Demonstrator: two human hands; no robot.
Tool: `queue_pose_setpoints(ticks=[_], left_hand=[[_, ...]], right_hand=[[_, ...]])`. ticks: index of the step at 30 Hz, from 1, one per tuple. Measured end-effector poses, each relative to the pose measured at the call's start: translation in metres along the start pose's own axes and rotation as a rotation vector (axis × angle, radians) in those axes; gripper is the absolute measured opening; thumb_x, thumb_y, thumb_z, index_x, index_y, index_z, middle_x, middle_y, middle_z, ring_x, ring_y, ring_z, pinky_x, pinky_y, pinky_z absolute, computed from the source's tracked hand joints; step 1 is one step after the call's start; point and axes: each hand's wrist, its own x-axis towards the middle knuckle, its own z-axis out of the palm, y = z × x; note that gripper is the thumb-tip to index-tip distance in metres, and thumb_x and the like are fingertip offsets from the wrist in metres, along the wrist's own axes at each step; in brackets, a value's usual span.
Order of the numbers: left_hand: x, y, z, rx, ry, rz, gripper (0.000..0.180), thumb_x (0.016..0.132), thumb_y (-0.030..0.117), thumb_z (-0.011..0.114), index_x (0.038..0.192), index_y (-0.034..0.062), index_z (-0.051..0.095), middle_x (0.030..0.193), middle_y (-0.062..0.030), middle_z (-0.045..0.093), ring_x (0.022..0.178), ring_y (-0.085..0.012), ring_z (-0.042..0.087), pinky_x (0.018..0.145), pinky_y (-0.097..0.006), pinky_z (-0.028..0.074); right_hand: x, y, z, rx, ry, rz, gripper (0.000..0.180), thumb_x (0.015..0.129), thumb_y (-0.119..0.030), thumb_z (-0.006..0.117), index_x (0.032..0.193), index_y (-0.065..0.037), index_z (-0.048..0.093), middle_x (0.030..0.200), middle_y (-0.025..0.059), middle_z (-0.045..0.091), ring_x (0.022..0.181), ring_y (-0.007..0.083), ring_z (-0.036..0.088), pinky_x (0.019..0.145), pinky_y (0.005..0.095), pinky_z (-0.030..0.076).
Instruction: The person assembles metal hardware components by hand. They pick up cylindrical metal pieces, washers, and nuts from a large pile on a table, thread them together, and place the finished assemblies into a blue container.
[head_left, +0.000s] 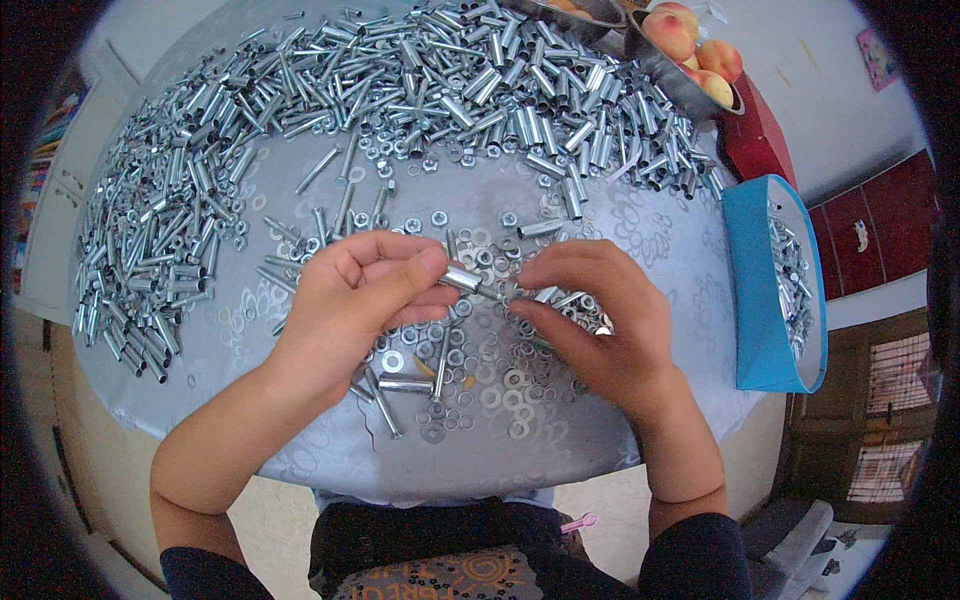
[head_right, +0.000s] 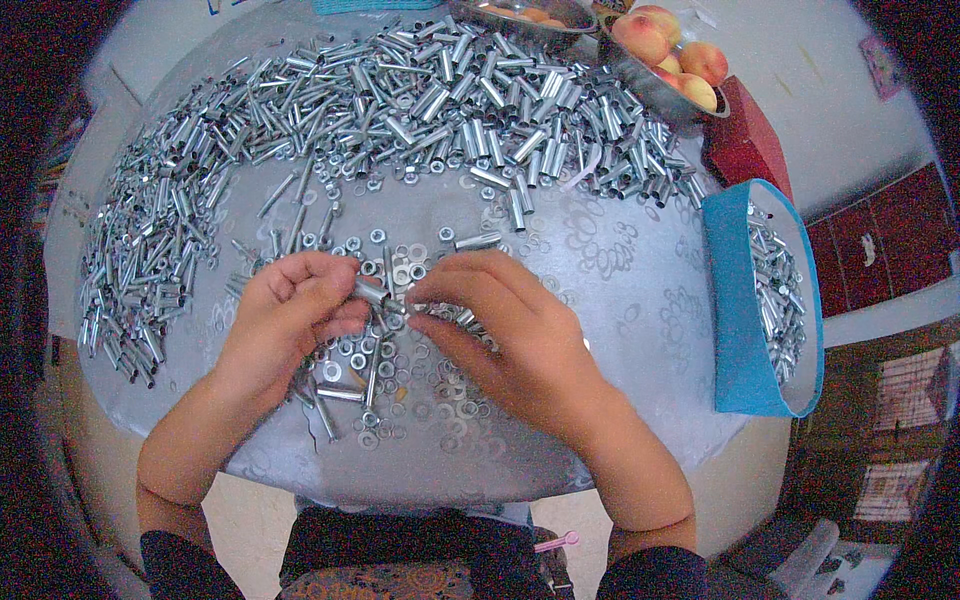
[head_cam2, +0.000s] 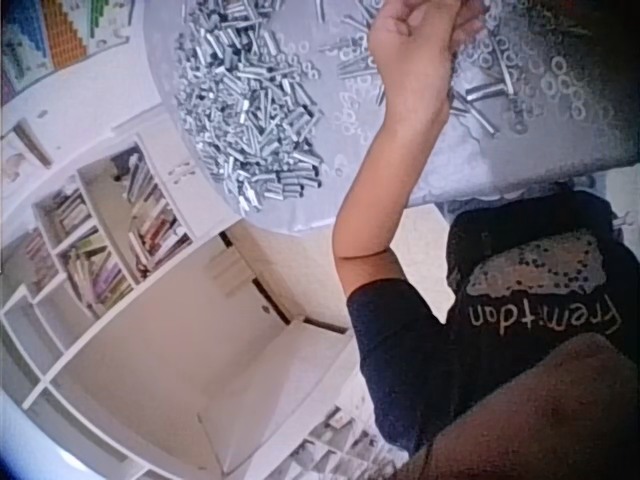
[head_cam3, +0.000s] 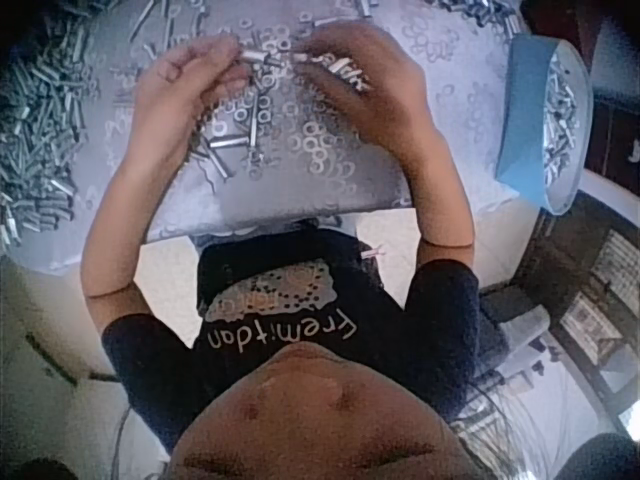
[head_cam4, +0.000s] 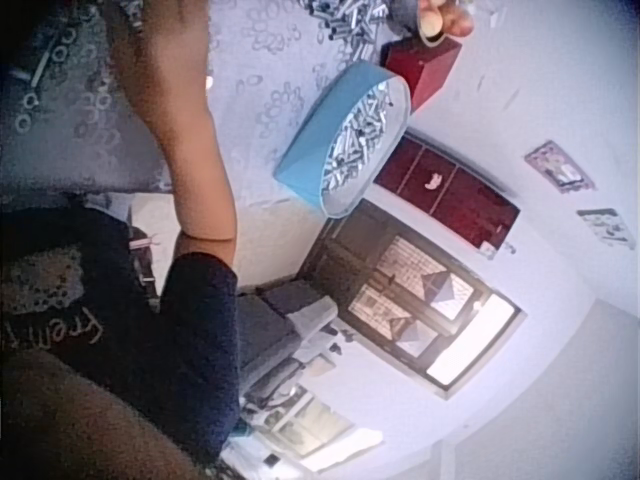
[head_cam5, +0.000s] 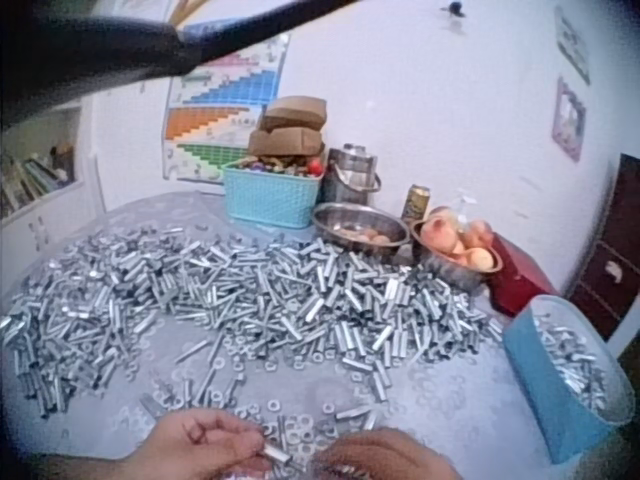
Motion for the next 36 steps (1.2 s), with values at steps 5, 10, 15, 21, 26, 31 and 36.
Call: queue_pose_setpoints(ticks=[5, 10, 15, 21, 26, 31, 36], left_hand=[[-0.002, -0.001, 0.002, -0.038, -0.026, -0.030, 0.024, 0.082, 0.015, 0.059, 0.098, -0.0031, 0.054, 0.088, -0.0100, 0.061, 0.079, -0.0166, 0.062, 0.071, -0.025, 0.052], [-0.002, -0.003, 0.000, -0.115, -0.075, -0.066, 0.023, 0.083, 0.015, 0.058, 0.098, -0.0026, 0.054, 0.089, -0.0094, 0.061, 0.081, -0.0165, 0.061, 0.072, -0.026, 0.051], [-0.003, -0.004, -0.003, -0.256, -0.136, -0.157, 0.021, 0.085, 0.015, 0.056, 0.099, -0.0009, 0.054, 0.089, -0.0083, 0.061, 0.083, -0.0164, 0.061, 0.074, -0.026, 0.051], [-0.005, -0.009, -0.006, -0.420, -0.214, -0.252, 0.019, 0.085, 0.015, 0.054, 0.098, 0.0009, 0.055, 0.089, -0.0076, 0.061, 0.083, -0.0154, 0.061, 0.075, -0.028, 0.052], [-0.006, -0.010, -0.006, -0.468, -0.234, -0.272, 0.020, 0.086, 0.017, 0.054, 0.099, 0.0020, 0.055, 0.089, -0.0071, 0.061, 0.083, -0.0153, 0.061, 0.074, -0.028, 0.052], [-0.009, -0.007, -0.002, -0.416, -0.293, -0.291, 0.020, 0.086, 0.018, 0.054, 0.099, 0.0023, 0.055, 0.090, -0.0072, 0.061, 0.083, -0.0156, 0.061, 0.073, -0.028, 0.052], [-0.010, -0.007, 0.001, -0.342, -0.190, -0.253, 0.021, 0.085, 0.021, 0.056, 0.095, 0.0026, 0.056, 0.088, -0.0084, 0.061, 0.081, -0.0161, 0.061, 0.071, -0.028, 0.052]], right_hand=[[0.000, -0.003, 0.002, 0.046, -0.040, -0.067, 0.024, 0.069, -0.005, 0.068, 0.090, -0.006, 0.058, 0.090, 0.0086, 0.059, 0.085, 0.0249, 0.057, 0.074, 0.0325, 0.047], [0.000, -0.004, 0.004, 0.065, 0.000, -0.048, 0.027, 0.063, 0.000, 0.071, 0.087, -0.004, 0.058, 0.087, 0.0095, 0.061, 0.082, 0.0230, 0.059, 0.071, 0.0302, 0.048], [0.000, -0.003, 0.003, 0.145, 0.022, -0.018, 0.029, 0.061, 0.004, 0.072, 0.086, -0.002, 0.059, 0.086, 0.0106, 0.061, 0.080, 0.0218, 0.060, 0.071, 0.0289, 0.047], [-0.001, -0.003, 0.003, 0.288, 0.043, 0.052, 0.020, 0.065, -0.006, 0.071, 0.083, -0.007, 0.063, 0.085, 0.0071, 0.062, 0.081, 0.0217, 0.060, 0.072, 0.0305, 0.048], [-0.002, -0.005, 0.004, 0.289, 0.050, 0.024, 0.023, 0.065, -0.005, 0.071, 0.087, -0.007, 0.065, 0.086, 0.0069, 0.063, 0.081, 0.0212, 0.061, 0.071, 0.0298, 0.048], [-0.002, -0.005, 0.005, 0.288, 0.037, 0.013, 0.022, 0.065, -0.003, 0.070, 0.085, -0.006, 0.064, 0.085, 0.0070, 0.063, 0.080, 0.0218, 0.060, 0.070, 0.0308, 0.048], [0.000, -0.002, 0.004, 0.139, 0.028, -0.079, 0.023, 0.063, -0.004, 0.072, 0.085, -0.006, 0.063, 0.084, 0.0071, 0.061, 0.078, 0.0230, 0.059, 0.068, 0.0314, 0.047]])
